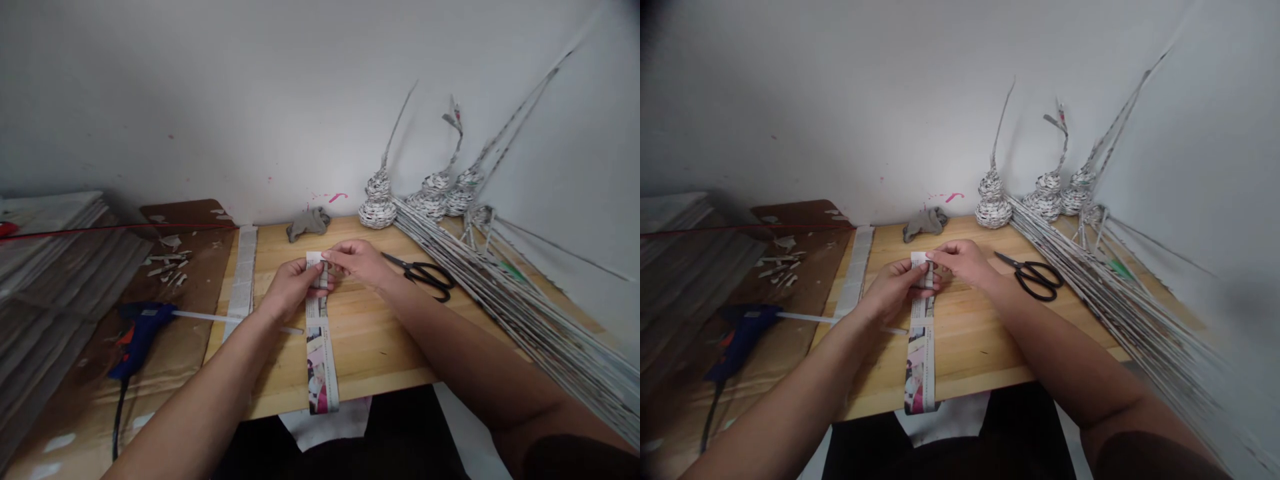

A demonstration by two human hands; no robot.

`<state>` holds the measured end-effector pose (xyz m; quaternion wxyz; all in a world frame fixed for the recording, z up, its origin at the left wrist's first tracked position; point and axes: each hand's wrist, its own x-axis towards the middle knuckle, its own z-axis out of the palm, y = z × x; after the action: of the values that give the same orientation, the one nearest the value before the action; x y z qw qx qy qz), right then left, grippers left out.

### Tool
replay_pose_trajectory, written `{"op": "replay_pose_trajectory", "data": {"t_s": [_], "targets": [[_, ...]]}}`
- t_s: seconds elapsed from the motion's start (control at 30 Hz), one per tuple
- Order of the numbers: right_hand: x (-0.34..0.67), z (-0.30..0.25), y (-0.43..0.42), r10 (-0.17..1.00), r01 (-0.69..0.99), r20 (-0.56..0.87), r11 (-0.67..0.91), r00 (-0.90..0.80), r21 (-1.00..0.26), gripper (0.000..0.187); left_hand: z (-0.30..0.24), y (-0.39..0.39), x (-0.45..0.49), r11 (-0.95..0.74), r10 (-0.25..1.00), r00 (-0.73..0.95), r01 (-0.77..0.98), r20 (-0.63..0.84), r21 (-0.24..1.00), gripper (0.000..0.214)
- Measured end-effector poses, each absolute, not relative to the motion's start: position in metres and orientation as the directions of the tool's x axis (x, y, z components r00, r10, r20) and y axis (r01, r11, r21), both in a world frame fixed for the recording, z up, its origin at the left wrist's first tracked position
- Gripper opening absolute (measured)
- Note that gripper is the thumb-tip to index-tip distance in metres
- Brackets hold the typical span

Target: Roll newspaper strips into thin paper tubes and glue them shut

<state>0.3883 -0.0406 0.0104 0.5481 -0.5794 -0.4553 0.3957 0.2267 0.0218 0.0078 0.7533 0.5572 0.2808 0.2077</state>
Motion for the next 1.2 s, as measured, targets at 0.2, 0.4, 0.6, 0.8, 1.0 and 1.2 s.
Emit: {"op": "replay_pose_trajectory", "data": {"t_s": [0.2, 0.4, 0.6, 0.8, 1.0, 1.2], "targets": [[0.398, 0.011, -0.04, 0.963, 0.01, -0.005, -0.008, 0.269, -1.0, 0.043, 0.012, 0.023, 0.226, 0.305, 0.653, 0.726, 0.01, -0.216, 0.952, 0.028], [0.4, 0.016, -0.044, 0.993, 0.079, -0.001, -0.01, 0.114, -0.997, 0.035, 0.012, 0.023, 0.226, 0.281, 0.662, 0.722, 0.006, -0.199, 0.96, 0.031], [0.397, 0.014, -0.044, 0.994, 0.139, 0.052, 0.038, 0.097, -0.989, 0.035, 0.009, 0.023, 0.226, 0.244, 0.668, 0.721, 0.02, -0.183, 0.97, 0.033], [0.395, 0.015, -0.043, 0.988, 0.164, 0.027, 0.002, 0.15, -0.986, 0.033, 0.008, 0.023, 0.227, 0.231, 0.671, 0.719, 0.031, -0.183, 0.972, 0.036], [0.396, 0.012, -0.041, 0.988, 0.097, -0.003, -0.019, 0.157, -0.995, 0.031, 0.008, 0.022, 0.227, 0.22, 0.669, 0.722, 0.035, -0.177, 0.975, 0.038], [0.391, 0.007, -0.039, 0.973, -0.047, -0.046, -0.036, 0.224, -0.998, 0.032, 0.009, 0.02, 0.227, 0.158, 0.699, 0.702, 0.034, -0.136, 0.987, 0.035]]}}
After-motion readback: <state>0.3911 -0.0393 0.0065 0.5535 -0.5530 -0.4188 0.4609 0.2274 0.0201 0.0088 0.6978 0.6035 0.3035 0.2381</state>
